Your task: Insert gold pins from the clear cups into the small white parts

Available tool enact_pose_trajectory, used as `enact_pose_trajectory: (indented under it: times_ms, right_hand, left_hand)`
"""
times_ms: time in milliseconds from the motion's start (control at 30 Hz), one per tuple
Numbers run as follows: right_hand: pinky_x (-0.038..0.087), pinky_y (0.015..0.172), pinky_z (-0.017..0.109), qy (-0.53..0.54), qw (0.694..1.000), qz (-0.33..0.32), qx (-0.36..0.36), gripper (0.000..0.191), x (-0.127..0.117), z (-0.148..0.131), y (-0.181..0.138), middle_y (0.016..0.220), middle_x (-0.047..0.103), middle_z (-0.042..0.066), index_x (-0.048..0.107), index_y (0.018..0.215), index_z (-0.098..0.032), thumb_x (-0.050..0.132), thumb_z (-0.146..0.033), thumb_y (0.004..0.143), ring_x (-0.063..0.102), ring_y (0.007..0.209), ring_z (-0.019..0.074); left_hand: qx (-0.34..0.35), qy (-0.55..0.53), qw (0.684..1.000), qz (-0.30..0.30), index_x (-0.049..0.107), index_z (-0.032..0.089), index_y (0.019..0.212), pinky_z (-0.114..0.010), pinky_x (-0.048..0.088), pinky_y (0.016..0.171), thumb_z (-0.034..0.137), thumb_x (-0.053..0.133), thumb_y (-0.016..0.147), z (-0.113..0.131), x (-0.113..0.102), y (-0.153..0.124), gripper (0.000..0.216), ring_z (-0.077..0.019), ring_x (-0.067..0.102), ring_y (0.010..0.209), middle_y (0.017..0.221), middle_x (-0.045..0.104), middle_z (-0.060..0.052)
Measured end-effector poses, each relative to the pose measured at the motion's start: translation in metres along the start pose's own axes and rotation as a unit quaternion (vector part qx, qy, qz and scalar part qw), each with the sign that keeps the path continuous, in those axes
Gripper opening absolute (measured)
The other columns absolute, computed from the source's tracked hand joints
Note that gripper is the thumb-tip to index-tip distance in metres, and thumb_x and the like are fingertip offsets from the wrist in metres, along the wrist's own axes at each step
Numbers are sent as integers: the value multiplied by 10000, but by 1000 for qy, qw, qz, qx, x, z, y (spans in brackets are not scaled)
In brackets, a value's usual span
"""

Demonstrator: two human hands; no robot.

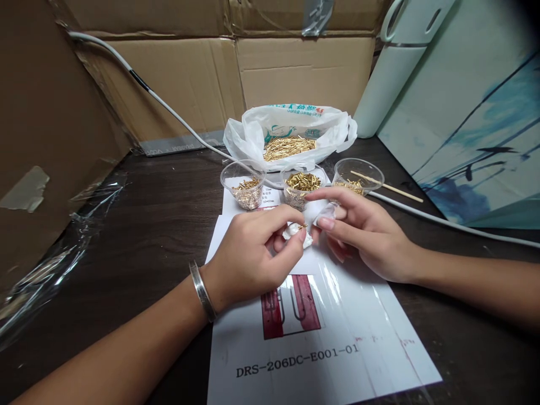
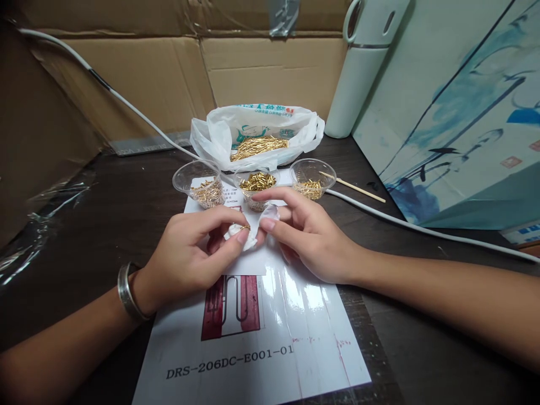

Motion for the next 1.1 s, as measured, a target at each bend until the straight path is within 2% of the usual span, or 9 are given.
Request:
enact_pose_trajectory:
  times_ms: [100, 167, 300, 433, 600, 700, 833, 1100]
  right_hand:
    - [303, 396, 190, -35, 999, -7, 11, 159, 1, 0, 0, 552, 521, -53, 597, 964, -183, 552, -310, 879, 437, 435, 57]
    - [279, 403, 196, -61, 998, -12, 5, 203, 1, -2, 1, 507, 477, -52, 622, 801, -157, 531, -316, 891, 423, 439, 52]
    - [289, 437, 213, -76, 997, -6, -16, 292, 0, -6, 1, 501, 460, -48, 610, 688, -150, 501, -307, 909, 394, 449, 53]
    - [314, 465, 215, -94, 995, -23, -29, 326, 3, -7, 0, 520, 476, -43, 585, 661, -152, 480, -325, 917, 405, 468, 55]
    - [330, 477, 202, -121, 990, -72, -28, 221, 11, -11, -1, 584, 550, -27, 574, 716, -141, 534, -274, 887, 443, 512, 59]
    - [335, 500, 206, -133, 985, -103, -22, 255, 15, -11, -2, 583, 534, -25, 551, 700, -144, 489, -274, 911, 445, 537, 67]
    - [326, 509, 212, -140, 984, -102, -46, 337, 15, -9, -3, 577, 480, -31, 490, 651, -155, 416, -305, 944, 425, 531, 67]
    - [307, 514, 212, -170, 979, -98, -55, 350, 15, -7, -3, 573, 435, -43, 450, 644, -166, 380, -302, 959, 390, 527, 62]
  left_hand:
    - [-3, -2, 1000, 11, 620, 168, 820, -181, 375, 502, 159, 578, 781, -1, -2, 0, 58, -48, 410, 465, 539, 473, 66]
    - [-2, -1, 1000, 13, 620, 166, 820, -180, 377, 508, 157, 577, 782, -1, -2, 0, 58, -48, 414, 469, 536, 466, 66]
    - [14, -16, 999, -31, 623, 167, 837, -188, 403, 554, 151, 563, 788, 2, 5, 0, 79, -54, 450, 505, 592, 542, 51]
    - [30, -37, 997, -61, 628, 171, 882, -191, 415, 574, 164, 546, 810, 4, 11, -2, 109, -55, 468, 528, 693, 617, 35]
    - [31, -38, 996, -78, 627, 172, 883, -188, 402, 571, 166, 543, 814, 3, 14, -2, 108, -54, 468, 533, 659, 591, 44]
    - [34, -33, 995, -89, 628, 174, 885, -194, 398, 568, 178, 535, 820, 4, 16, -3, 114, -63, 473, 538, 647, 587, 40]
    - [38, -35, 995, -89, 631, 180, 934, -195, 396, 557, 182, 524, 830, 4, 16, -3, 150, -68, 480, 542, 680, 614, 31]
    - [40, -32, 996, -71, 633, 178, 943, -187, 392, 561, 169, 541, 825, 5, 14, -4, 149, -53, 473, 537, 690, 609, 41]
Point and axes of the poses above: each hand's wrist, its own y-axis towards the middle knuckle, its own x-axis out of the palm, z = x × y, the point moved 9 cm from there along y, towards the middle knuckle
